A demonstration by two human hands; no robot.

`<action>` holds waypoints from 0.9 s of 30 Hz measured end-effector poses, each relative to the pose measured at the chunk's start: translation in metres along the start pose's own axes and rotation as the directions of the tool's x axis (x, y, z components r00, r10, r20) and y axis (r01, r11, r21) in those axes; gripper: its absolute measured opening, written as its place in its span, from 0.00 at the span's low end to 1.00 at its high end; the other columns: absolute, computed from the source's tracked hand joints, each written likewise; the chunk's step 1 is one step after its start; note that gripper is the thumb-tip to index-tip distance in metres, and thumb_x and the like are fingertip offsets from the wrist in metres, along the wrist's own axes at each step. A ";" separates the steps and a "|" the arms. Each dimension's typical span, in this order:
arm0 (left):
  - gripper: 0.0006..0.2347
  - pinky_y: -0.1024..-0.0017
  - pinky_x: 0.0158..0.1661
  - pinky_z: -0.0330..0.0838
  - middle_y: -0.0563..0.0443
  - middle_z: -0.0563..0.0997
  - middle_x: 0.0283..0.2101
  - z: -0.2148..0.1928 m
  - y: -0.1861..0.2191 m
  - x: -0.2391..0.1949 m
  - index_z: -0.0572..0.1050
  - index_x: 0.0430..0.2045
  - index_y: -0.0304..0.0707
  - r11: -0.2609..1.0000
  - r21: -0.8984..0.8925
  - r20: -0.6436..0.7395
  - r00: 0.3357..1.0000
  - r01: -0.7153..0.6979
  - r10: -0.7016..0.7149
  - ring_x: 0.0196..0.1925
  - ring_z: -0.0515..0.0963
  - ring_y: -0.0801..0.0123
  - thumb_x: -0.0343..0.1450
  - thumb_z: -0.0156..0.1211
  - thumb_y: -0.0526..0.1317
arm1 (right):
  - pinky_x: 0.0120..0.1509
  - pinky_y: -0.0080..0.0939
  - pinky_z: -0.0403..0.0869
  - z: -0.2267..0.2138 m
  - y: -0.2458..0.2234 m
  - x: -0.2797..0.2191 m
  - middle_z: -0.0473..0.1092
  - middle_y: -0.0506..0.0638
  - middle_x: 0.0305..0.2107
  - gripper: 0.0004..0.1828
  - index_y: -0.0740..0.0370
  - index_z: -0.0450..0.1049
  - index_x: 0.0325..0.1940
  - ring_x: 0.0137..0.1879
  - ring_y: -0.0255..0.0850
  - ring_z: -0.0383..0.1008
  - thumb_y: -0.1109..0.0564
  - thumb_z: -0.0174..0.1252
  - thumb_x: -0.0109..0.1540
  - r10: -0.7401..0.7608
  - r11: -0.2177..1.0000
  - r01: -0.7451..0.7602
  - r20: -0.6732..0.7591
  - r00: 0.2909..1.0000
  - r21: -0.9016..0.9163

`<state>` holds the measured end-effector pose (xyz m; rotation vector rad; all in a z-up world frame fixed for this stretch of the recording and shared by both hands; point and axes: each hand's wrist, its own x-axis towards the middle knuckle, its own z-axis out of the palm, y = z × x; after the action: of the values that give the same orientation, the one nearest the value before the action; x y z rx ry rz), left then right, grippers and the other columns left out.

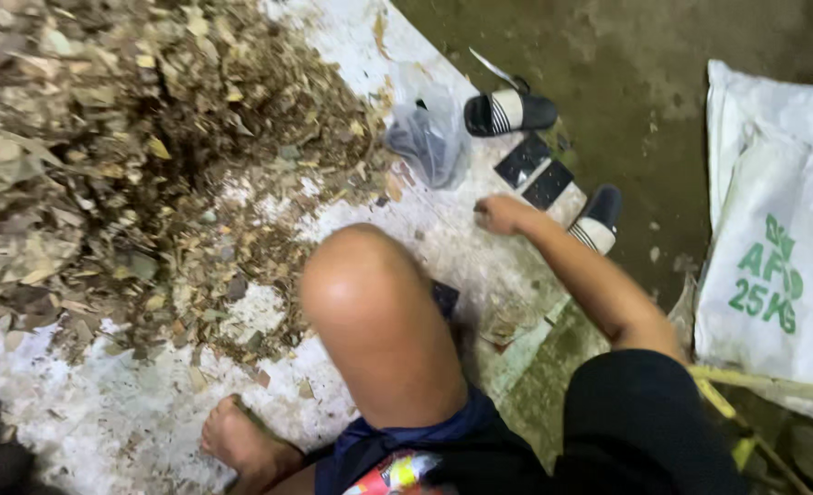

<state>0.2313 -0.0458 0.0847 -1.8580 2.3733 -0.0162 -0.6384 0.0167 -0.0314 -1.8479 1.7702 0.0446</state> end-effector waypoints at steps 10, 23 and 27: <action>0.13 0.66 0.39 0.79 0.44 0.84 0.37 0.017 -0.014 0.002 0.78 0.43 0.42 0.980 -0.079 0.002 0.983 -0.183 0.184 0.35 0.85 0.57 0.78 0.60 0.51 | 0.66 0.60 0.61 0.181 -0.122 -0.108 0.67 0.64 0.55 0.39 0.66 0.66 0.64 0.64 0.61 0.63 0.49 0.72 0.53 0.112 0.991 -0.070 -0.410 0.905 0.114; 0.17 0.61 0.46 0.83 0.55 0.88 0.45 -0.023 0.010 -0.012 0.81 0.52 0.56 0.976 0.215 0.394 0.912 0.031 -0.116 0.44 0.88 0.55 0.72 0.58 0.54 | 0.56 0.43 0.76 0.164 -0.078 -0.058 0.75 0.55 0.39 0.08 0.66 0.77 0.44 0.48 0.42 0.76 0.58 0.63 0.63 0.243 0.445 0.233 -0.367 0.898 0.865; 0.18 0.61 0.50 0.84 0.56 0.84 0.55 -0.087 0.065 -0.002 0.75 0.58 0.61 0.943 0.301 0.462 0.887 -0.141 -0.014 0.53 0.86 0.57 0.75 0.51 0.55 | 0.49 0.50 0.73 0.039 -0.106 -0.046 0.74 0.59 0.35 0.08 0.64 0.78 0.41 0.42 0.50 0.76 0.56 0.62 0.65 0.067 0.887 0.157 -0.458 0.886 0.433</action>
<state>0.1596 -0.0342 0.1657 -1.4351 1.9621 0.0311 -0.5324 0.0705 -0.0057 -1.6215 1.8250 -0.8370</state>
